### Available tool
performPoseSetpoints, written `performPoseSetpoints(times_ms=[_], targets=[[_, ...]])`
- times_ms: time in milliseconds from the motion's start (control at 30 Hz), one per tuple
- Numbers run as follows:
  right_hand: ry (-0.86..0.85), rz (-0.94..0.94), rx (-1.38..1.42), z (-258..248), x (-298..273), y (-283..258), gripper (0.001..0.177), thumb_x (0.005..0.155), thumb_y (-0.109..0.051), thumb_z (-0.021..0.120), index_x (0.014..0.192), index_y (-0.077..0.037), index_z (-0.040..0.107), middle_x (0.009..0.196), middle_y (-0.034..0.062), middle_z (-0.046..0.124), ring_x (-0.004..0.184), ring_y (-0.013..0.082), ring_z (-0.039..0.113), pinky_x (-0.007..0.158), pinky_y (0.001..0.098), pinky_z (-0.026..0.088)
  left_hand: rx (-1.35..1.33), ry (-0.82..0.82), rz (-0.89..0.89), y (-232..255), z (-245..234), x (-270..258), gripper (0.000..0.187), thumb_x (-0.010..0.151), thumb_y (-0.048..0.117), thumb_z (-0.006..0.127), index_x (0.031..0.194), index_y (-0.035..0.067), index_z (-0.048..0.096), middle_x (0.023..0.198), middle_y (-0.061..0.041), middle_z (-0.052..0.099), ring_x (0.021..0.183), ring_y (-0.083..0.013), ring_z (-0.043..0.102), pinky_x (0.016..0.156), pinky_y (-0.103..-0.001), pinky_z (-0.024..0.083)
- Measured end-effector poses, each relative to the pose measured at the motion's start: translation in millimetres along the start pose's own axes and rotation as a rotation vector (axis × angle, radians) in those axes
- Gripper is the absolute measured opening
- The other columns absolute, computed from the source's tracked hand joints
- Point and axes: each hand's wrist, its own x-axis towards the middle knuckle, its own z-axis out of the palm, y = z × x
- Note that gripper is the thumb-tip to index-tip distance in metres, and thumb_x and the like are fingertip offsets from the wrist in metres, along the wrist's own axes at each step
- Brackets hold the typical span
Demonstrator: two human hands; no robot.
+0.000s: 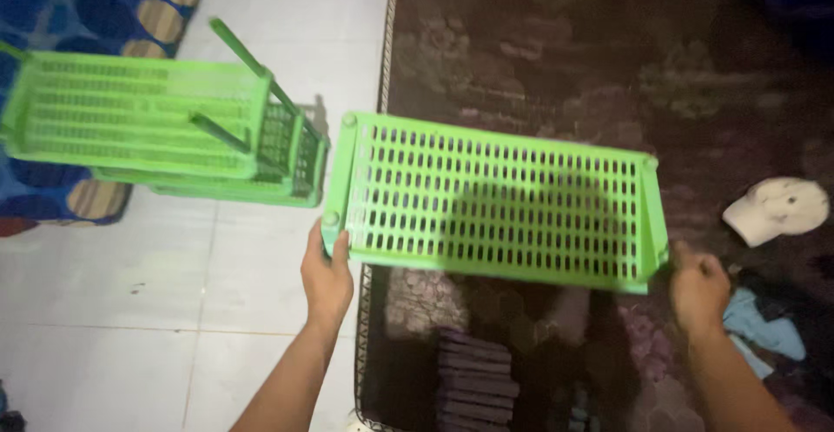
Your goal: The person assembles a green plastic dish rack by inserting green plastic poles into the corner holes of stacked trays. They insert each pole one at a time, then place an additional tray on top to complete the structure.
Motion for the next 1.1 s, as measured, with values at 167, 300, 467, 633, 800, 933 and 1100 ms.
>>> performPoseSetpoints(times_ms=[167, 300, 467, 633, 800, 933, 1100], targets=[[-0.137, 0.36, 0.343, -54.5, -62.8, -93.6, 0.023, 0.101, -0.037, 0.065, 0.097, -0.014, 0.065, 0.08, -0.0041, 0.057, 0.069, 0.0098, 0.051, 0.061, 0.0302, 0.041, -0.113, -0.038, -0.231, 62.7, -88.1, -4.8, 0.048, 0.098, 0.021, 0.061, 0.143, 0.004, 0.056, 0.119, -0.016, 0.073, 0.105, -0.0213, 0.067, 0.092, -0.035, 0.051], [-0.247, 0.41, 0.317, -94.5, -112.3, -184.7, 0.045, 0.108, -0.051, 0.069, 0.102, -0.006, 0.066, 0.076, 0.0056, 0.051, 0.059, 0.0197, 0.044, 0.051, 0.0394, 0.032, -0.212, -0.048, -0.18, 116.6, -168.6, -2.7, 0.047, 0.099, 0.018, 0.06, 0.143, 0.003, 0.055, 0.123, -0.015, 0.071, 0.111, -0.0197, 0.065, 0.095, -0.034, 0.05], [-0.243, 0.346, 0.444, -141.9, -189.4, -312.7, 0.034, 0.107, -0.032, 0.06, 0.116, 0.0, 0.068, 0.103, 0.0076, 0.065, 0.086, 0.0184, 0.059, 0.072, 0.0356, 0.047, -0.214, -0.02, -0.13, 191.3, -260.6, -8.0, 0.046, 0.098, 0.016, 0.061, 0.142, 0.002, 0.056, 0.122, -0.014, 0.071, 0.111, -0.0196, 0.066, 0.096, -0.033, 0.05], [-0.228, 0.267, 0.648, -196.4, -253.4, -403.3, 0.032, 0.108, -0.027, 0.051, 0.125, -0.003, 0.062, 0.115, 0.0092, 0.068, 0.1, 0.023, 0.067, 0.082, 0.0402, 0.053, -0.243, -0.02, -0.165, 261.4, -332.1, -31.3, 0.046, 0.097, 0.017, 0.06, 0.141, 0.004, 0.058, 0.117, -0.012, 0.074, 0.106, -0.0194, 0.067, 0.094, -0.033, 0.051], [-0.219, 0.19, 0.73, -247.2, -295.9, -407.8, 0.033, 0.112, -0.028, 0.048, 0.13, -0.002, 0.06, 0.114, 0.0104, 0.068, 0.096, 0.0225, 0.066, 0.081, 0.0377, 0.054, -0.255, -0.011, -0.153, 298.1, -382.0, -67.0, 0.045, 0.097, 0.019, 0.063, 0.138, 0.003, 0.061, 0.116, -0.011, 0.074, 0.105, -0.0187, 0.067, 0.094, -0.033, 0.051], [-0.203, 0.216, 0.75, -265.0, -311.2, -376.8, 0.031, 0.112, -0.027, 0.048, 0.129, -0.003, 0.059, 0.107, 0.0106, 0.068, 0.088, 0.0235, 0.066, 0.074, 0.0402, 0.052, -0.3, -0.007, -0.139, 309.7, -416.0, -94.8, 0.047, 0.096, 0.02, 0.065, 0.139, 0.003, 0.06, 0.119, -0.01, 0.074, 0.109, -0.0165, 0.067, 0.096, -0.032, 0.049], [-0.273, 0.204, 0.822, -261.5, -297.2, -333.2, 0.037, 0.111, -0.025, 0.047, 0.135, 0.001, 0.058, 0.115, 0.0144, 0.071, 0.094, 0.0243, 0.07, 0.082, 0.0403, 0.055, -0.265, 0.024, -0.265, 319.0, -451.5, -144.4, 0.05, 0.095, 0.021, 0.065, 0.143, 0.007, 0.061, 0.116, -0.014, 0.076, 0.096, -0.0203, 0.063, 0.086, -0.036, 0.05]])
